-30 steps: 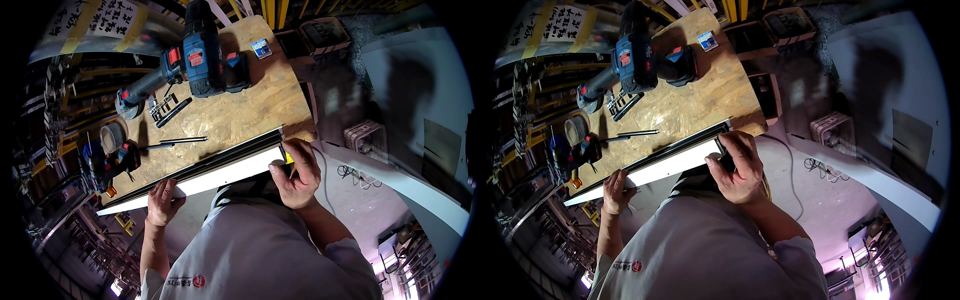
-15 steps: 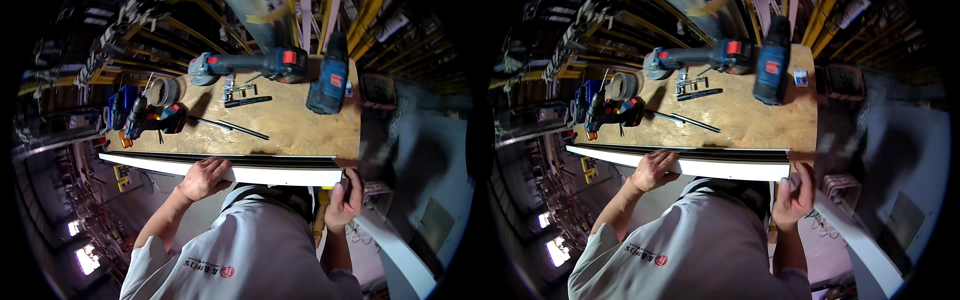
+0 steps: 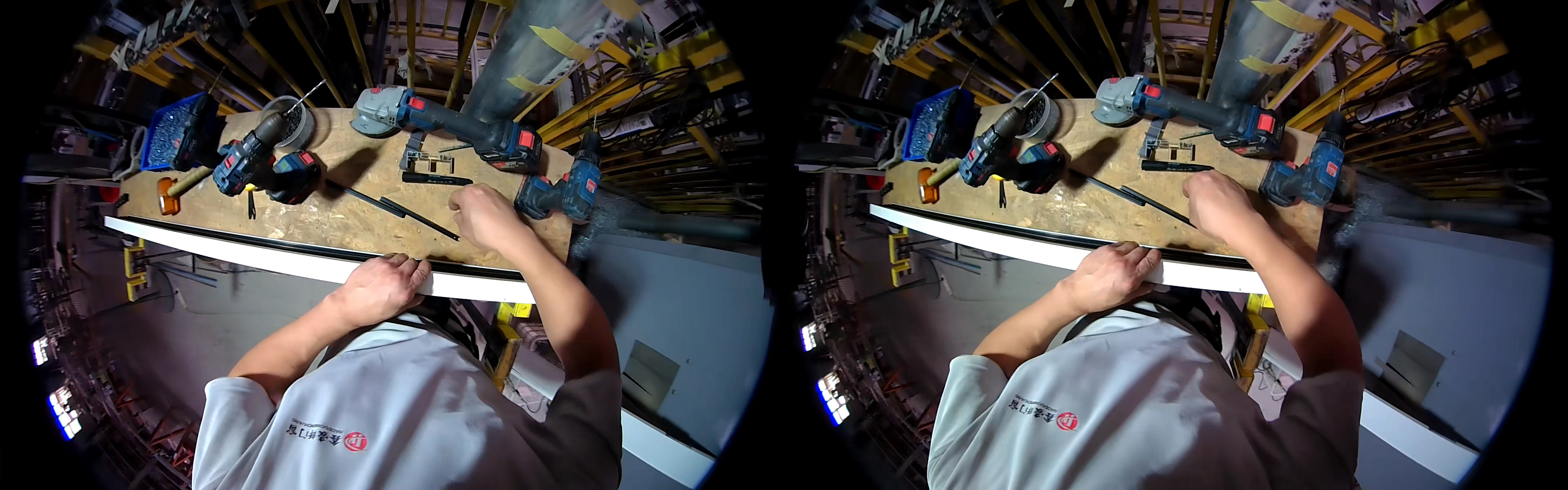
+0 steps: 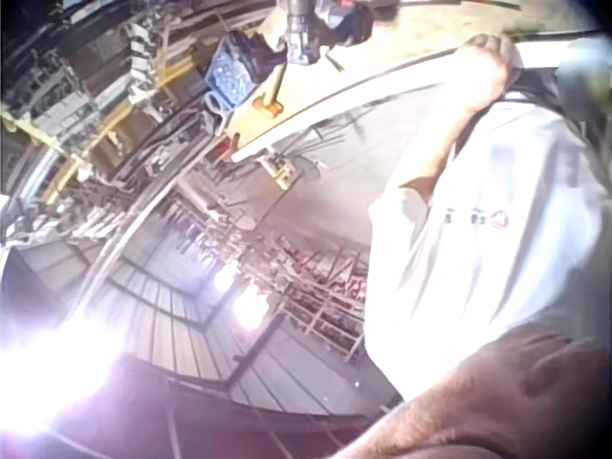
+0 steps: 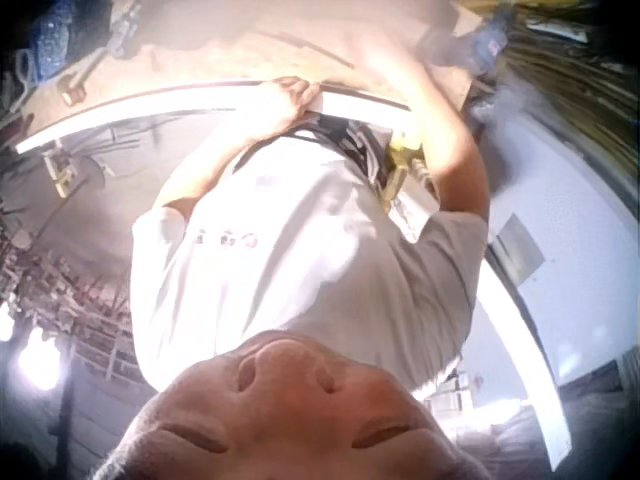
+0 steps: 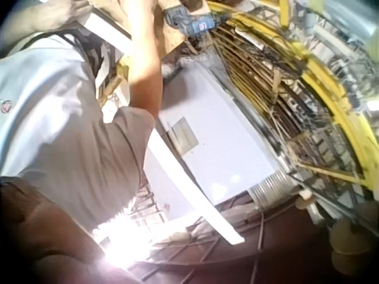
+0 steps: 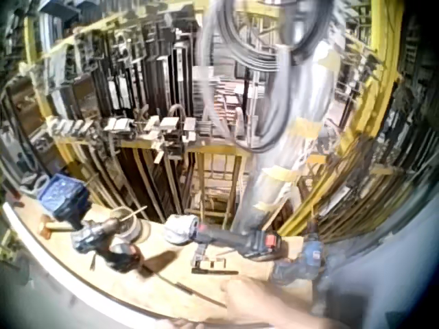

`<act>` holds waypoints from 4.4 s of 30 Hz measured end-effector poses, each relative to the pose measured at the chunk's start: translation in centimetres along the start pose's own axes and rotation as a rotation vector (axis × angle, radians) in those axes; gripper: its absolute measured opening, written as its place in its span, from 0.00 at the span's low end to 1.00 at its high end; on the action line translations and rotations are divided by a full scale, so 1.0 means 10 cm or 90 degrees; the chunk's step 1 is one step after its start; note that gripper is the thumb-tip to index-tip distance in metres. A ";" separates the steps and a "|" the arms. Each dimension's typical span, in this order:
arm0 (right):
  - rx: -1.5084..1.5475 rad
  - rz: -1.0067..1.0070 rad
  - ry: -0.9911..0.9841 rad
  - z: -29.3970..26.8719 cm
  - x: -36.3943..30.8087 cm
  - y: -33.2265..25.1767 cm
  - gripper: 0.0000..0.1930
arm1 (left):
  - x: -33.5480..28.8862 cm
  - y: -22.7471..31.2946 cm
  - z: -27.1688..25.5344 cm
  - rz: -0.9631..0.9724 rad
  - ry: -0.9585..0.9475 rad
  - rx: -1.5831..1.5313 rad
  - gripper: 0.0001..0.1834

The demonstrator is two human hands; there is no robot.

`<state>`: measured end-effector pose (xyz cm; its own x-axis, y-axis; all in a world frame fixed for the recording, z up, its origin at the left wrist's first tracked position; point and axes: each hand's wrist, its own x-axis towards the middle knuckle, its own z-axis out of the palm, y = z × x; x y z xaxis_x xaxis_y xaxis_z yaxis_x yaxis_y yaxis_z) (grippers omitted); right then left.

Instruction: The person attaches strips to a metal frame using a power drill and screws. They use a tape measure to check a length and handle screws from a bin.

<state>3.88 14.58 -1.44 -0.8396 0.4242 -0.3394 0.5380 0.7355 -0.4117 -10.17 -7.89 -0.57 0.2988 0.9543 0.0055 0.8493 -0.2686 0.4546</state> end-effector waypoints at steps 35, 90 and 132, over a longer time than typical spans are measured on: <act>0.201 -0.068 0.415 0.21 -2.09 0.00 0.15 | 0.34 0.22 -0.29 0.128 0.142 -0.176 0.15; 0.145 -0.096 0.436 0.52 -1.97 0.23 0.16 | 0.12 0.15 0.00 0.113 0.184 -0.120 0.19; 0.153 -0.087 0.380 0.50 -1.94 0.29 0.15 | 0.05 0.04 0.06 0.062 0.164 -0.218 0.21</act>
<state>22.07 5.86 -0.28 -0.7618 0.6061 0.2288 0.3666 0.6944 -0.6192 -9.45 -7.63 -0.89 0.2158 0.9397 0.2654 0.6154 -0.3419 0.7102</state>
